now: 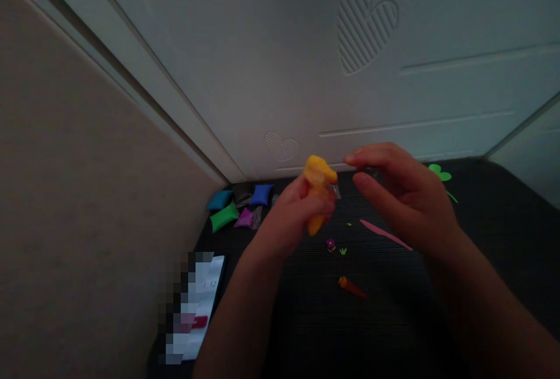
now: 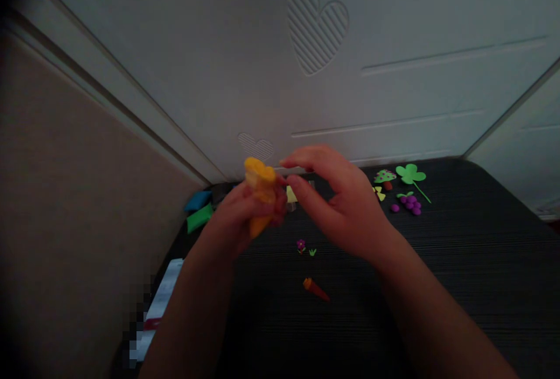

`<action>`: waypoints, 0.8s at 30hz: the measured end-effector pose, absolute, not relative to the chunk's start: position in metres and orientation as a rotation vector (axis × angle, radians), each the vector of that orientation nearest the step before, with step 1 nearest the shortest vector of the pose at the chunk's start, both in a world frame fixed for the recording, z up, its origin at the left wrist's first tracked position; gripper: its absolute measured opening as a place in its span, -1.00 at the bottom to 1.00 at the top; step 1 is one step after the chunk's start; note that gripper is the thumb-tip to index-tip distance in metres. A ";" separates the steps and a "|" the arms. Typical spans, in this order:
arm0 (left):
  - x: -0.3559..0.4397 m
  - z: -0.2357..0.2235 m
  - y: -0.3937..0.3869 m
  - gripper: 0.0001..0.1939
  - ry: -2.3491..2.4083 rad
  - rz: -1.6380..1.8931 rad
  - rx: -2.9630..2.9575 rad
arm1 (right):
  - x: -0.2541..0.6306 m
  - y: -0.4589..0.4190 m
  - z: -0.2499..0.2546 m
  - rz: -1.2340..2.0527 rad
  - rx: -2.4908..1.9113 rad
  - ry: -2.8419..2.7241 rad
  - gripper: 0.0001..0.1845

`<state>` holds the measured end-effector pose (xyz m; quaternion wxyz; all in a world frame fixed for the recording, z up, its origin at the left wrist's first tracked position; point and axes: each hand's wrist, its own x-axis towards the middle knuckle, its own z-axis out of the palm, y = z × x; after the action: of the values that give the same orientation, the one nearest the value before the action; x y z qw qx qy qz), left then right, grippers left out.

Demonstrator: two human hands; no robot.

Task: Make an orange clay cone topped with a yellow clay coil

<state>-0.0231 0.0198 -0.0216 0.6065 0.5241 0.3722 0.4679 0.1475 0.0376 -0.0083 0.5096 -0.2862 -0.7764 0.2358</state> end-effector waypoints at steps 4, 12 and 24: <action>-0.021 -0.015 0.017 -0.72 0.516 0.931 0.844 | 0.146 0.036 -0.008 0.489 -0.607 -1.978 -0.64; -0.014 -0.017 0.012 -0.68 0.451 0.801 0.855 | 0.138 0.030 -0.012 0.593 -0.652 -1.959 -0.67; -0.037 -0.019 0.020 -0.66 0.425 0.655 0.985 | 0.141 0.029 -0.012 1.200 -0.531 -1.508 -0.77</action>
<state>-0.0368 0.0203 -0.0186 0.8089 0.4608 0.1989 0.3063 0.1410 0.0294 -0.0125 0.5409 -0.2234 -0.6344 0.5050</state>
